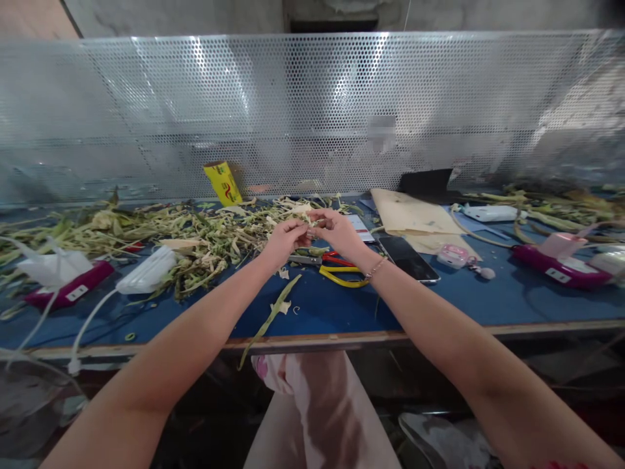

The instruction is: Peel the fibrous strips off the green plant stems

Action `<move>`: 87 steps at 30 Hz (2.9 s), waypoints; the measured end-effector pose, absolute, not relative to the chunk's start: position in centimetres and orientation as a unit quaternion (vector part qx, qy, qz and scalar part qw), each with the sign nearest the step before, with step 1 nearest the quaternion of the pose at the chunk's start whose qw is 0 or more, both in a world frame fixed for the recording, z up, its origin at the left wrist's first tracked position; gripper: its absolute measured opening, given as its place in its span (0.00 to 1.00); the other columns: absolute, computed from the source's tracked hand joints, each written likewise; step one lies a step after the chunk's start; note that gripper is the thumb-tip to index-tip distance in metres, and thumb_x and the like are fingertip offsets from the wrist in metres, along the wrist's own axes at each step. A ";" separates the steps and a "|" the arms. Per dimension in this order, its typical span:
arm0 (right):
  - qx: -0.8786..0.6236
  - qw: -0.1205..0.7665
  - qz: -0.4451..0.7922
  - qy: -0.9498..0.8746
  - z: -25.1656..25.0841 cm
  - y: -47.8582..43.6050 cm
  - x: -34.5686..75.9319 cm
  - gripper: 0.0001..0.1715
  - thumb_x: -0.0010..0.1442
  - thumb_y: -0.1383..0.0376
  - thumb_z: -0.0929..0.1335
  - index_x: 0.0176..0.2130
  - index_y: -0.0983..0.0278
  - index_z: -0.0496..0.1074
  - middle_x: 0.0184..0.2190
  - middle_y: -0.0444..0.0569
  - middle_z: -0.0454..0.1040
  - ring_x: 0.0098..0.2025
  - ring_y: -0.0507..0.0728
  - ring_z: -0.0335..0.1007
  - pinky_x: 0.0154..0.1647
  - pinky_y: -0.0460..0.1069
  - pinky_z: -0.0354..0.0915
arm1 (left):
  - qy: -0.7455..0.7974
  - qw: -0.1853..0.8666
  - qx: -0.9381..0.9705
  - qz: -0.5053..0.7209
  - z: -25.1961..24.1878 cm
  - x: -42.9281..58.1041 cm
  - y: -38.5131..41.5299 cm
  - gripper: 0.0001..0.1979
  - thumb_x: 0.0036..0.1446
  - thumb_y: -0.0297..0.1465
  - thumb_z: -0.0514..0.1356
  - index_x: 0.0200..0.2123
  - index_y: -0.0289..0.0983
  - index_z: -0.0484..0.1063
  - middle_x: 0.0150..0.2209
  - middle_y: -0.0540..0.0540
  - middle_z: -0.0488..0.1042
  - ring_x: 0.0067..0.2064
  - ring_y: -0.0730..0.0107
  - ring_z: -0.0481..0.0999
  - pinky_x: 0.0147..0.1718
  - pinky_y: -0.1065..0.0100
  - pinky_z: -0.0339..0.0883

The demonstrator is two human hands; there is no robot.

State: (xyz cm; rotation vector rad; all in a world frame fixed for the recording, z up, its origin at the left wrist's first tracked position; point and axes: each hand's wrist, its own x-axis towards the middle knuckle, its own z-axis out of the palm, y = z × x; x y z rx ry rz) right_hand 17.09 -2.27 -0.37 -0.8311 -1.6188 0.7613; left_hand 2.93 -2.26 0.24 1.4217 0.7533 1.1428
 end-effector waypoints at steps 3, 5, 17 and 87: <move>-0.340 0.549 0.332 -0.687 -0.4 -2.3 17.1 0.20 0.46 0.67 0.68 0.42 0.61 0.69 0.37 0.46 0.69 0.26 0.46 0.61 0.26 0.44 0.62 | 0.332 0.545 0.600 0.482 0.3 3.1 -2.3 0.05 0.46 0.29 0.58 0.22 0.33 0.65 0.20 0.52 0.66 0.23 0.78 0.67 0.27 0.72 0.62; -0.335 0.550 0.339 -0.686 -0.4 -2.3 17.1 0.19 0.47 0.65 0.68 0.41 0.61 0.69 0.38 0.46 0.69 0.26 0.46 0.61 0.24 0.43 0.62 | 0.338 0.532 0.609 0.481 0.3 3.1 -2.3 0.05 0.48 0.28 0.57 0.23 0.33 0.65 0.20 0.52 0.66 0.22 0.79 0.66 0.27 0.72 0.62; -0.376 0.591 0.352 -0.620 0.0 -3.0 16.4 0.05 0.49 0.66 0.64 0.30 0.64 0.68 0.27 0.45 0.70 0.27 0.49 0.65 0.25 0.45 0.64 | 0.398 0.407 0.659 0.490 0.2 3.1 -1.9 0.08 0.54 0.29 0.51 0.23 0.35 0.60 0.18 0.53 0.62 0.21 0.78 0.64 0.24 0.73 0.59; -0.418 0.529 0.193 -0.713 0.0 -2.7 17.4 0.04 0.48 0.68 0.66 0.26 0.64 0.72 0.28 0.47 0.74 0.30 0.52 0.69 0.35 0.50 0.66 | 0.369 0.557 0.543 0.510 0.1 3.8 -2.6 0.06 0.51 0.27 0.55 0.23 0.33 0.64 0.19 0.52 0.67 0.22 0.79 0.67 0.27 0.73 0.64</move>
